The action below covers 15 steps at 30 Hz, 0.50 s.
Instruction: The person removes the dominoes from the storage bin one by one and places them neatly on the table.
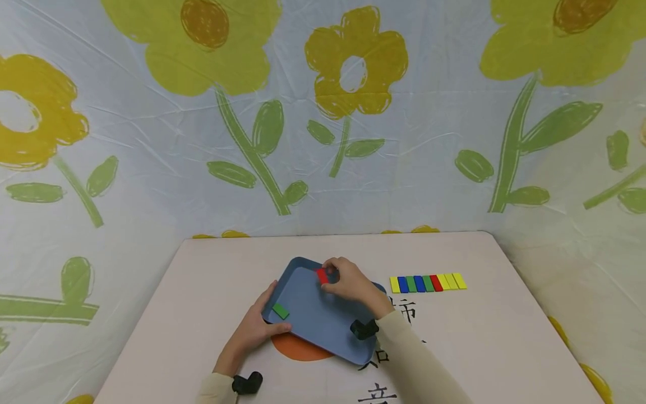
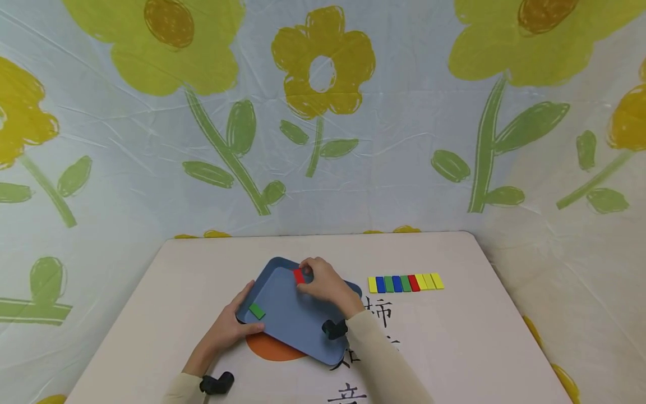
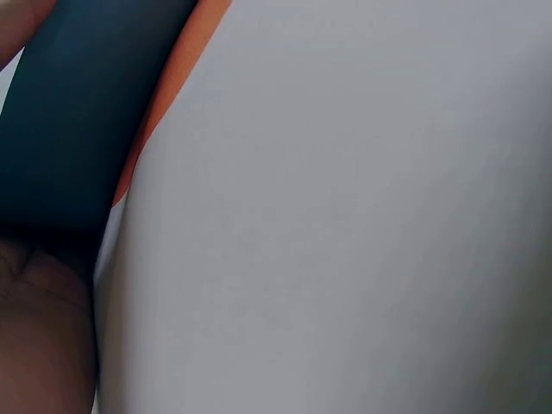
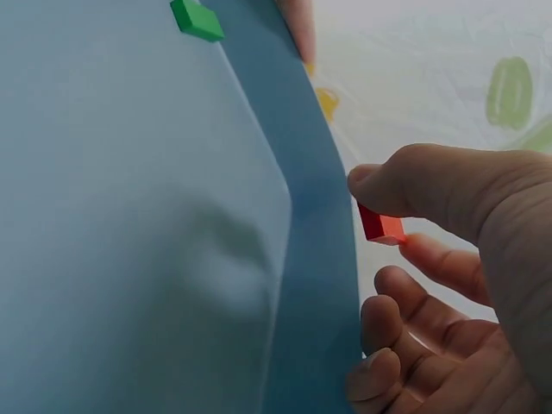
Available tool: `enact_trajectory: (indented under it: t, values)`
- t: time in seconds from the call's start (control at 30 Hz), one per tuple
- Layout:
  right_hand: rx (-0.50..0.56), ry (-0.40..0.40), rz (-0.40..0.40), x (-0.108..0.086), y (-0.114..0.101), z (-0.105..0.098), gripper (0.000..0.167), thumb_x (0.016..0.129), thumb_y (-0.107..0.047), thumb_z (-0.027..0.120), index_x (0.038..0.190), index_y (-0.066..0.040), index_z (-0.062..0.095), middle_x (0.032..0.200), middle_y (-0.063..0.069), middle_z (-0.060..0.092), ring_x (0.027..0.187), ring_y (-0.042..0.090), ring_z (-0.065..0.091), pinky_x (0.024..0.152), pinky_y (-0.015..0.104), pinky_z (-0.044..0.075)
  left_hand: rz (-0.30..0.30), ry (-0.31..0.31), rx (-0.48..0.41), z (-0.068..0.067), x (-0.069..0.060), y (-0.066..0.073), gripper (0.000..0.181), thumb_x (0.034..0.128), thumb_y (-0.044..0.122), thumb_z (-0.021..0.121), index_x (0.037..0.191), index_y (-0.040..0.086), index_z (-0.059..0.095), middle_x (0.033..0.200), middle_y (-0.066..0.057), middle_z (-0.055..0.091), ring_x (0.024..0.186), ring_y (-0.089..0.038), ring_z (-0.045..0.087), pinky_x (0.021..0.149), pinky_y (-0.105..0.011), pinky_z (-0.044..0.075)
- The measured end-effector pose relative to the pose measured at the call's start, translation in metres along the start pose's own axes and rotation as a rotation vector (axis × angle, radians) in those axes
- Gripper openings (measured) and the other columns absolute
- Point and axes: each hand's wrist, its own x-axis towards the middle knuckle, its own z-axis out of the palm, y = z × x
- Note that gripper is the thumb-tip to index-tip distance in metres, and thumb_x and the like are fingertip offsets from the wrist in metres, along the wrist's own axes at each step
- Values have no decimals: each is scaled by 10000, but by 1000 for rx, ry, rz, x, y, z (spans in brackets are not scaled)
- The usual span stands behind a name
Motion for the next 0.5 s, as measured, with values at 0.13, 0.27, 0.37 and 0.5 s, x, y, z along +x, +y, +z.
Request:
enact_trajectory:
  t: [0.13, 0.27, 0.37, 0.5]
  values:
    - [8, 31, 32, -12, 6, -11, 407, 865, -164, 820, 1230, -69, 666, 1067, 86, 625, 809, 153, 539, 681, 265, 498, 12, 0, 4, 0, 0, -1, 1138, 750, 343, 908, 1657, 255, 225, 1713, -87, 230, 1573, -376, 223, 1229, -658, 229]
    - [6, 67, 59, -23, 11, -26, 426, 864, -174, 828, 1244, -72, 665, 1088, 98, 639, 809, 161, 551, 663, 266, 499, 14, -2, 8, 0, 0, -1, 1141, 752, 350, 908, 1658, 254, 221, 1716, -80, 221, 1576, -375, 213, 1228, -661, 228]
    - [-22, 89, 76, -31, 17, -38, 435, 866, -178, 831, 1253, -70, 663, 1073, 105, 641, 796, 158, 542, 661, 281, 490, 15, -4, 9, 0, 0, -1, 1137, 758, 351, 906, 1658, 247, 219, 1717, -78, 219, 1576, -378, 212, 1226, -667, 226]
    - [-54, 107, 100, -42, 26, -53, 444, 866, -185, 833, 1257, -65, 660, 1048, 100, 633, 786, 162, 534, 666, 296, 490, 18, -7, 10, -1, 1, -2, 1132, 766, 347, 904, 1659, 242, 217, 1717, -79, 219, 1577, -380, 210, 1225, -672, 222]
